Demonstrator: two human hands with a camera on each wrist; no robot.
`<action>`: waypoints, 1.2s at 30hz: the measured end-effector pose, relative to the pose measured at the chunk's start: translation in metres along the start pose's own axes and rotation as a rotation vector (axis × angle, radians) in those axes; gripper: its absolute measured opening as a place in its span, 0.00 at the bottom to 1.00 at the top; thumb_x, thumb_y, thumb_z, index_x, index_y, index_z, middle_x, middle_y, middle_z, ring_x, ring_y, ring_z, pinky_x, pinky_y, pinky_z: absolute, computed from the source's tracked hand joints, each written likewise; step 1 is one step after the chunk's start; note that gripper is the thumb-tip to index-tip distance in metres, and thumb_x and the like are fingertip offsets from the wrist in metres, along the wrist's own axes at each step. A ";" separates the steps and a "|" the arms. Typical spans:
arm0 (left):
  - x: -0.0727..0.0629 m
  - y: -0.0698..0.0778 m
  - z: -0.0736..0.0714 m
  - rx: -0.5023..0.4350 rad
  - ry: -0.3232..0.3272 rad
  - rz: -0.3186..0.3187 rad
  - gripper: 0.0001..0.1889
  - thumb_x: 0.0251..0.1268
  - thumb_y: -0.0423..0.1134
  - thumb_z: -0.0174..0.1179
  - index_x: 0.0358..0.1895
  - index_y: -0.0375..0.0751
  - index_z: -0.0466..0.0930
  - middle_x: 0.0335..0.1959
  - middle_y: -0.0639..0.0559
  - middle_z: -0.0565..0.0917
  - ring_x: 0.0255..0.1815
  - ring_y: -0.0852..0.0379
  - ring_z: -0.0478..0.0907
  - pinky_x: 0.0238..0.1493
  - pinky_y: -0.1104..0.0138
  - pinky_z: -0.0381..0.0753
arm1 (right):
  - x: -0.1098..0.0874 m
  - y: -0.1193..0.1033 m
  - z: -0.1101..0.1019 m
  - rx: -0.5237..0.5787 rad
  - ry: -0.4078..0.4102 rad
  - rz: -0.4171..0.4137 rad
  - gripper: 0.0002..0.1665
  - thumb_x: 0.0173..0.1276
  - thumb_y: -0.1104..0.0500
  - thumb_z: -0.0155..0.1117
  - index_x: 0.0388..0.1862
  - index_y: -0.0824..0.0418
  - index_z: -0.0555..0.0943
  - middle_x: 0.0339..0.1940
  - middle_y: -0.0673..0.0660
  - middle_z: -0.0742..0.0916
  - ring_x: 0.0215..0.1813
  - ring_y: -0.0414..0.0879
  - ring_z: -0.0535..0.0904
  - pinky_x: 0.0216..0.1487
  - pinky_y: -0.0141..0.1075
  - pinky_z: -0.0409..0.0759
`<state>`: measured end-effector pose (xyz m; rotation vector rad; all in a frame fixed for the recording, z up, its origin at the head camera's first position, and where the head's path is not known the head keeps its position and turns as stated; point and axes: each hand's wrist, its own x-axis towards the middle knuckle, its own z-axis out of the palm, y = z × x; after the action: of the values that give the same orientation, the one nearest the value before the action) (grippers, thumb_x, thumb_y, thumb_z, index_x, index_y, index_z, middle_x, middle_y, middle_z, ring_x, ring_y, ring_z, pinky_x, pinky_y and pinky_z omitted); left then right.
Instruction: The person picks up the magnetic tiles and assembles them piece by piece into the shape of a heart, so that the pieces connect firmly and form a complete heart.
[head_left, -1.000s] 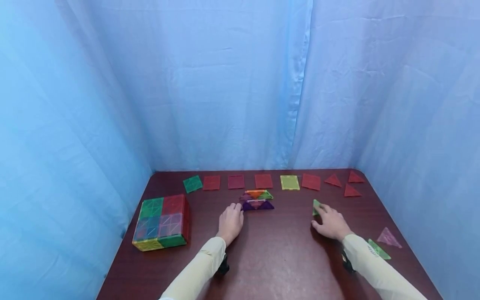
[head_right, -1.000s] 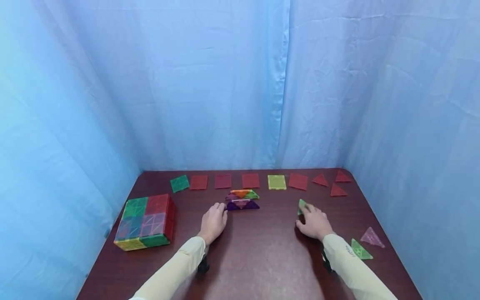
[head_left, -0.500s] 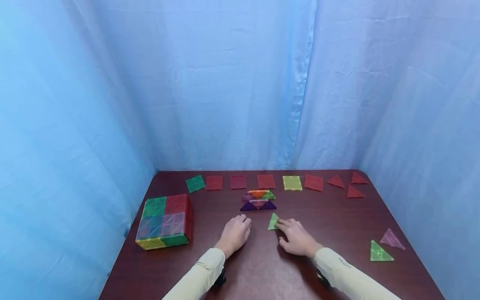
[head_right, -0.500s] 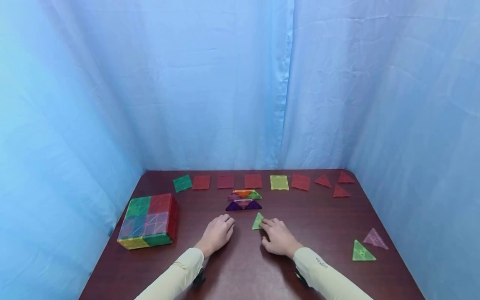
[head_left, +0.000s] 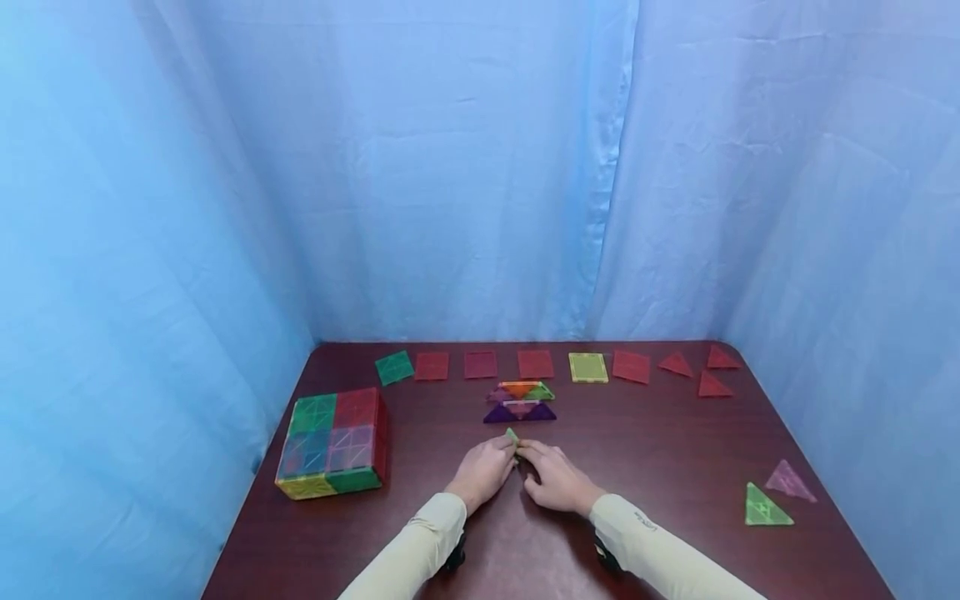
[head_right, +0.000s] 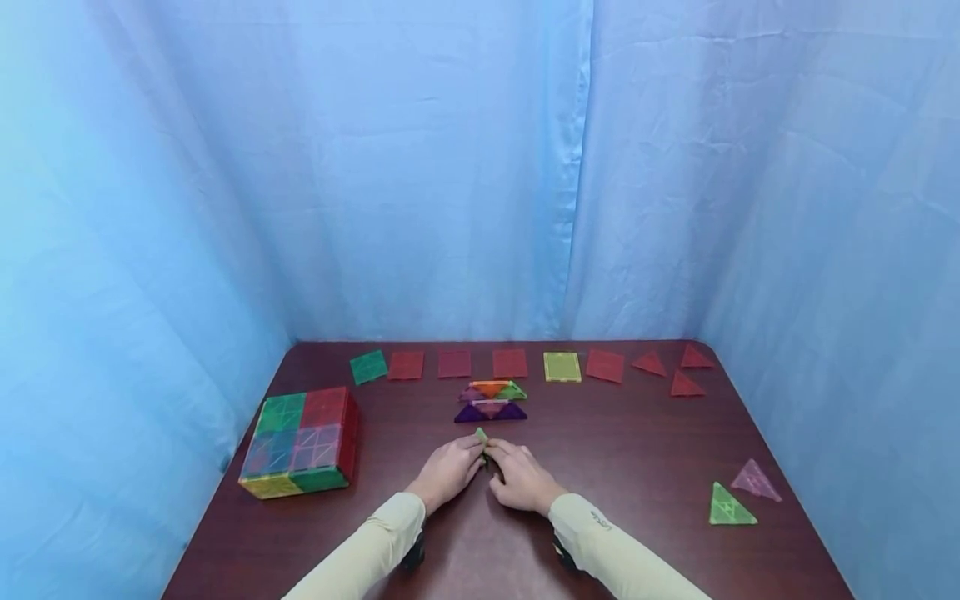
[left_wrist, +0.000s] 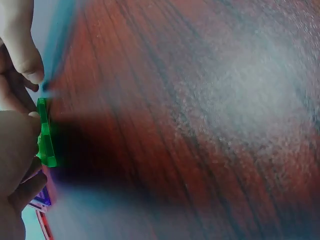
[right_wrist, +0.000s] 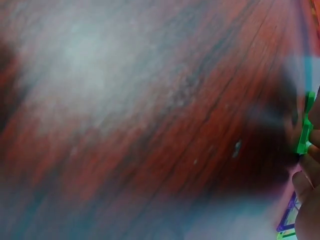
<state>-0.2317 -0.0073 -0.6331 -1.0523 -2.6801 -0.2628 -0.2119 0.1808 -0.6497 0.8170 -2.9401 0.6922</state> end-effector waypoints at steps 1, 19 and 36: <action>-0.001 0.000 0.001 0.006 0.009 0.004 0.11 0.69 0.39 0.65 0.50 0.41 0.87 0.51 0.51 0.87 0.52 0.57 0.85 0.52 0.66 0.84 | 0.000 0.001 0.000 -0.006 0.004 -0.007 0.28 0.66 0.61 0.62 0.66 0.65 0.78 0.68 0.62 0.80 0.70 0.54 0.76 0.66 0.54 0.74; -0.002 -0.006 -0.004 0.031 0.047 -0.017 0.03 0.63 0.32 0.67 0.33 0.44 0.89 0.41 0.57 0.86 0.41 0.61 0.86 0.40 0.71 0.85 | -0.030 0.088 -0.061 -0.112 0.185 0.184 0.34 0.65 0.58 0.65 0.68 0.70 0.74 0.66 0.70 0.79 0.66 0.68 0.76 0.64 0.65 0.73; -0.003 -0.005 -0.002 -0.047 -0.030 -0.040 0.08 0.66 0.28 0.64 0.39 0.44 0.90 0.49 0.54 0.88 0.45 0.59 0.87 0.40 0.70 0.86 | -0.083 0.238 -0.168 -0.009 -0.152 0.790 0.61 0.72 0.33 0.49 0.72 0.88 0.47 0.71 0.88 0.53 0.71 0.83 0.50 0.65 0.77 0.58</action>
<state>-0.2325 -0.0138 -0.6322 -1.0244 -2.7367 -0.3221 -0.2747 0.4740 -0.6066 -0.3642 -3.3594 0.6348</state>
